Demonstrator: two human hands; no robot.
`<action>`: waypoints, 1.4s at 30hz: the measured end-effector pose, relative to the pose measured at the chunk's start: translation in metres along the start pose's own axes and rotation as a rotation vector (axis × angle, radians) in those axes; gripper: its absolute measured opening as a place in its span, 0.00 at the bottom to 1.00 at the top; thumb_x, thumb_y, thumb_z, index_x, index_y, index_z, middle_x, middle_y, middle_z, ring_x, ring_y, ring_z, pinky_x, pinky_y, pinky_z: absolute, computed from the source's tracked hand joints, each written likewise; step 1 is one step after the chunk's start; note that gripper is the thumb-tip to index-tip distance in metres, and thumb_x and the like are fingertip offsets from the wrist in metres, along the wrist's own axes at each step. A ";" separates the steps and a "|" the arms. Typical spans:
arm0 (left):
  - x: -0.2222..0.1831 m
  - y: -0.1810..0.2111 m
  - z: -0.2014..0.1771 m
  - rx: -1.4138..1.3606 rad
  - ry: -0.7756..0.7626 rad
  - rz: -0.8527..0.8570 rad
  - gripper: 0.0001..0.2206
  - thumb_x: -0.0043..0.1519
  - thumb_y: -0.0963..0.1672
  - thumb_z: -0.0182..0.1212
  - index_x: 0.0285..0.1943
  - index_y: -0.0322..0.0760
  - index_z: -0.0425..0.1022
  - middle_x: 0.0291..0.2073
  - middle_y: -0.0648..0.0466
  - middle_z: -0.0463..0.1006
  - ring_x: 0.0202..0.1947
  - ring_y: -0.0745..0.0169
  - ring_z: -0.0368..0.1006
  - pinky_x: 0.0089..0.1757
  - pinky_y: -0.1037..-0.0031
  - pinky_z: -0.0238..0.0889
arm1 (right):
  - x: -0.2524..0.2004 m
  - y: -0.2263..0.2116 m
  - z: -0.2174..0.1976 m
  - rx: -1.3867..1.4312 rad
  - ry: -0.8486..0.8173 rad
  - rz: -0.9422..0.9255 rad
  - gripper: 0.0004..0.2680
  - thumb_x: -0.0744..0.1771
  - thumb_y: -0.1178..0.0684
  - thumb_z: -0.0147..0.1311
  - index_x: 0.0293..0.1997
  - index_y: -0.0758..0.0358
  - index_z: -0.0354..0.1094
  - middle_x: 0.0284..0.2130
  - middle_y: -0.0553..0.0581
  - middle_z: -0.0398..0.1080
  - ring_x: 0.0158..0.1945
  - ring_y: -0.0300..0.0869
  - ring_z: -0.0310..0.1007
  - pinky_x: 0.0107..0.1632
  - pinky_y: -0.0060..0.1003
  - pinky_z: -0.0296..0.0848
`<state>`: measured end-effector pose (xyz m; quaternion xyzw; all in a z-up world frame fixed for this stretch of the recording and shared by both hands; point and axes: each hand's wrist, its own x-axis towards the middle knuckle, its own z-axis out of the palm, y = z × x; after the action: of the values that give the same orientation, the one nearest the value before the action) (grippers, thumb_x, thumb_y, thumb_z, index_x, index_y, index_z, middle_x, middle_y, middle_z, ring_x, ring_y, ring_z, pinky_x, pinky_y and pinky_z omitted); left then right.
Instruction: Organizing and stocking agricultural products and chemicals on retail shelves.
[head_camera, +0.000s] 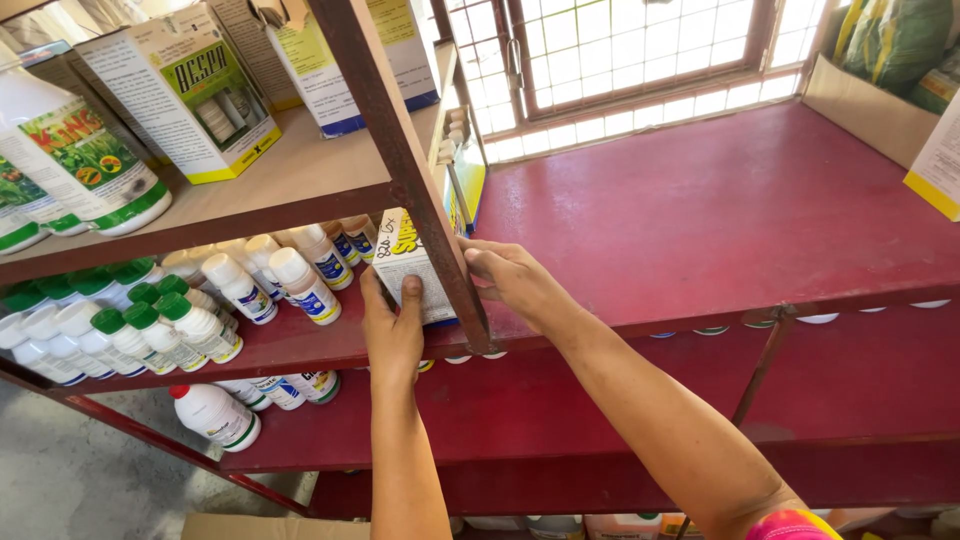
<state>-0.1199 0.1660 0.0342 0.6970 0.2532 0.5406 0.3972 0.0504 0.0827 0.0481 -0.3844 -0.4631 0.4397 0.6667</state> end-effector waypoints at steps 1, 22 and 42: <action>0.000 0.001 0.003 0.000 -0.001 0.000 0.26 0.67 0.50 0.59 0.69 0.33 0.60 0.58 0.44 0.77 0.59 0.57 0.71 0.57 0.69 0.63 | 0.001 0.001 -0.002 0.000 0.001 0.000 0.19 0.70 0.51 0.40 0.70 0.64 0.61 0.55 0.53 0.72 0.59 0.39 0.70 0.65 0.41 0.66; 0.077 -0.057 -0.012 -0.413 -0.068 -0.269 0.35 0.68 0.61 0.34 0.73 0.38 0.63 0.66 0.49 0.71 0.63 0.59 0.67 0.57 0.68 0.61 | 0.027 -0.008 -0.031 -0.275 0.086 0.018 0.23 0.69 0.43 0.41 0.73 0.60 0.53 0.72 0.61 0.54 0.74 0.53 0.53 0.69 0.50 0.60; 0.207 -0.204 0.061 -0.761 -0.171 -0.517 0.22 0.65 0.59 0.52 0.41 0.42 0.77 0.25 0.57 0.77 0.22 0.64 0.71 0.24 0.72 0.63 | 0.115 -0.001 -0.001 -0.086 0.307 0.092 0.16 0.70 0.38 0.46 0.53 0.58 0.72 0.39 0.57 0.72 0.42 0.42 0.69 0.49 0.38 0.67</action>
<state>0.0137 0.4239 -0.0264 0.4579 0.1688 0.4188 0.7658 0.0728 0.1909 0.0809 -0.4959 -0.3561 0.3858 0.6917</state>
